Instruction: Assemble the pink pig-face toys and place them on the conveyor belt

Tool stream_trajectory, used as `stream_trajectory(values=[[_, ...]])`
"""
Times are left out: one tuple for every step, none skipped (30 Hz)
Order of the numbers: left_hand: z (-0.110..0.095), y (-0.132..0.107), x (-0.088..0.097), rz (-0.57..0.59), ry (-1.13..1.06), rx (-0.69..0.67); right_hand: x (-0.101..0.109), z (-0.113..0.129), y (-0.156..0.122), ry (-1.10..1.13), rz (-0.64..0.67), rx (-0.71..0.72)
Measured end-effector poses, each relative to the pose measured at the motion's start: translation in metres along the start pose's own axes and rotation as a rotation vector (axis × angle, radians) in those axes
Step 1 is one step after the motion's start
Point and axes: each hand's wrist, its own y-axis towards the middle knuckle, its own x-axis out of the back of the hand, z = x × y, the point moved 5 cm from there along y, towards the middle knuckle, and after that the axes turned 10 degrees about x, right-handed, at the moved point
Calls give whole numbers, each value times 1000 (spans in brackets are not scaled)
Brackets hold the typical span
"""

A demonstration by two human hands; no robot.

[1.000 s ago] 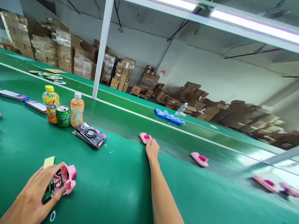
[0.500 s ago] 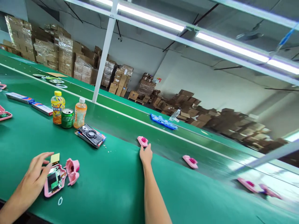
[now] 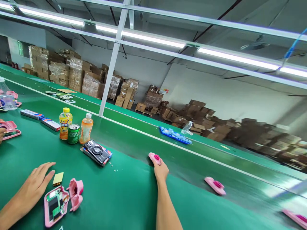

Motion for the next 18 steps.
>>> stream_trajectory(values=[[-5, -2, 7, -30, -43, 9, 3, 3, -6, 38, -1, 6], [-11, -6, 15, -69, -89, 26, 5, 7, -16, 79, 7, 18], [-20, -14, 24, -107, -140, 50, 7, 11, -30, 119, 26, 33], [-31, -24, 31, -132, -195, 78, 8, 16, -49, 151, 52, 50], [-45, -37, 36, -129, -256, 111, 9, 22, -72, 193, 91, 70], [-62, -51, 37, -80, -328, 135, 10, 30, -99, 253, 149, 96], [-81, -65, 34, 26, -404, 151, 13, 40, -130, 325, 218, 122], [-101, -78, 29, 155, -479, 160, 16, 54, -162, 443, 315, 155], [-122, -91, 21, 305, -547, 171, 21, 71, -194, 567, 420, 181], [-141, -103, 14, 449, -614, 164, 28, 88, -224, 659, 513, 191], [-159, -114, 8, 586, -673, 140, 35, 106, -250, 718, 608, 190], [-173, -123, 3, 691, -726, 114, 43, 122, -271, 750, 681, 185], [-183, -129, 2, 759, -773, 97, 51, 138, -287, 764, 744, 178], [-189, -134, 1, 794, -812, 93, 59, 152, -299, 756, 797, 175], [-192, -138, 3, 797, -844, 102, 66, 164, -306, 730, 834, 183], [-192, -141, 6, 779, -869, 121, 73, 174, -309, 685, 855, 204], [-191, -142, 10, 745, -887, 139, 80, 183, -311, 627, 860, 242], [-189, -144, 16, 703, -897, 151, 86, 191, -311, 562, 850, 295]])
